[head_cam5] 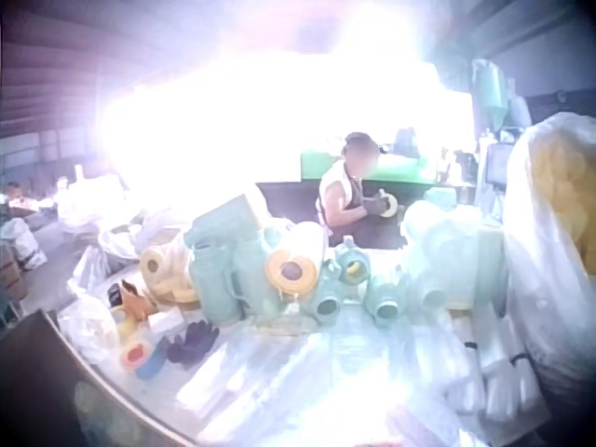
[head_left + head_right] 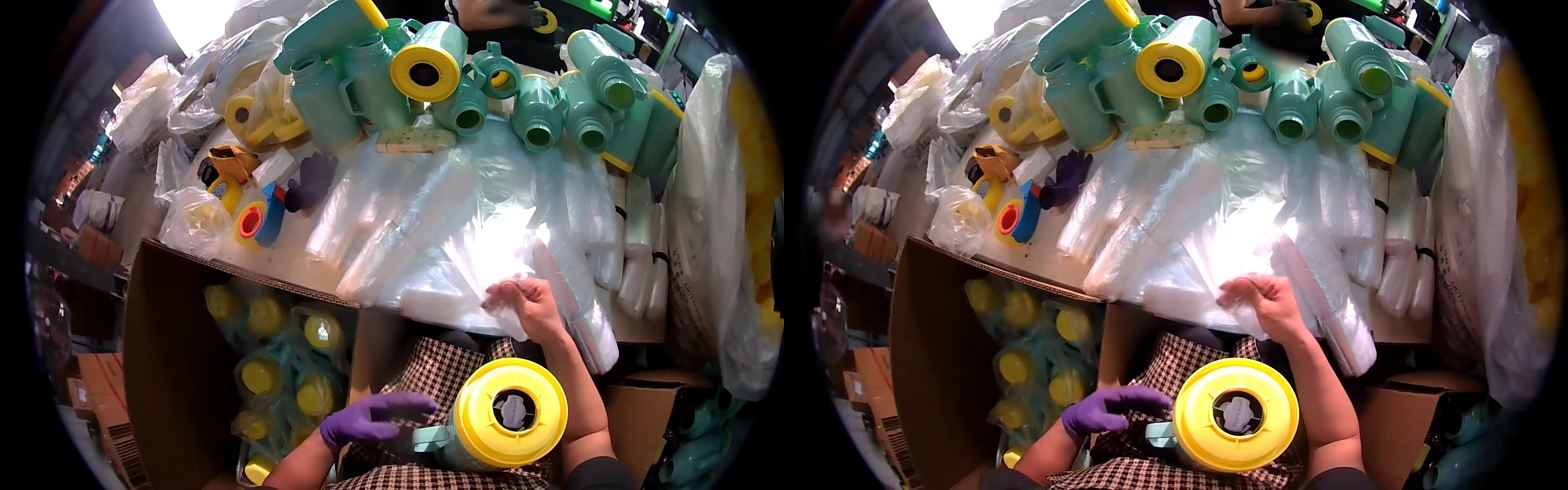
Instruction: The person sits on the floor in a warehouse and packs teal plastic containers into a cardboard box. They pick up a container, insert a yellow lid, place a white insert, and wrap the unit in a plastic bag before placing it in the box. The person puts on a purple glove during the process.
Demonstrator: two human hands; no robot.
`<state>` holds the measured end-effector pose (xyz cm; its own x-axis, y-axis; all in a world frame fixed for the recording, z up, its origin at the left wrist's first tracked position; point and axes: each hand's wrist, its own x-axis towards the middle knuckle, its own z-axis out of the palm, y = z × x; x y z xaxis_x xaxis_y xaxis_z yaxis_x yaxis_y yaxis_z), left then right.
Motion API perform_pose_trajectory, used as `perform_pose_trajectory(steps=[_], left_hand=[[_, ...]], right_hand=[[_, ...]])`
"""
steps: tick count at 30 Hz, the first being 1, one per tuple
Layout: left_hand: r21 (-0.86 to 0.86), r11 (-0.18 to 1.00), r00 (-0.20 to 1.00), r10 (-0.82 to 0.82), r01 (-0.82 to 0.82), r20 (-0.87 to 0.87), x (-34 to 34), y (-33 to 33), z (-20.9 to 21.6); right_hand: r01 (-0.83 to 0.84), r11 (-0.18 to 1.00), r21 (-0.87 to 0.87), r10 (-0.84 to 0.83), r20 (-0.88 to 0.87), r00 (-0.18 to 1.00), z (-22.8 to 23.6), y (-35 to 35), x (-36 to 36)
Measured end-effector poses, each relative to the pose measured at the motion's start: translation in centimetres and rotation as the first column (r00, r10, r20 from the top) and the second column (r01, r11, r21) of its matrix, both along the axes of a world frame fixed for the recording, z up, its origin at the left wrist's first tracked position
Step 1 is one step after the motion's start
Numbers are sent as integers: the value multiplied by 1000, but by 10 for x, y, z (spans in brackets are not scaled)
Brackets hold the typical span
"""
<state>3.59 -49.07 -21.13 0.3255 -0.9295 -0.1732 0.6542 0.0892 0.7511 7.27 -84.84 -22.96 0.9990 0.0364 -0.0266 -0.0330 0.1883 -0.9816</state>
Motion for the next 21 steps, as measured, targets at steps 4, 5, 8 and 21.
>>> perform_pose_trajectory(steps=[4,5,8,21], left_hand=[[-13,719,477,474,-695,740,36,-79,12],[-100,719,226,343,-687,912,50,-92,1],[-5,716,715,698,-699,-31,65,-100,-5],[-93,934,925,356,-346,136,-78,-23,-18]], right_hand=[[-75,955,288,73,20,997,5,67,-7],[-51,997,65,52,-14,999,-4,70,-5],[211,717,664,-59,-243,968,-8,71,-21],[168,956,-241,-175,-10,984,35,60,-267]])
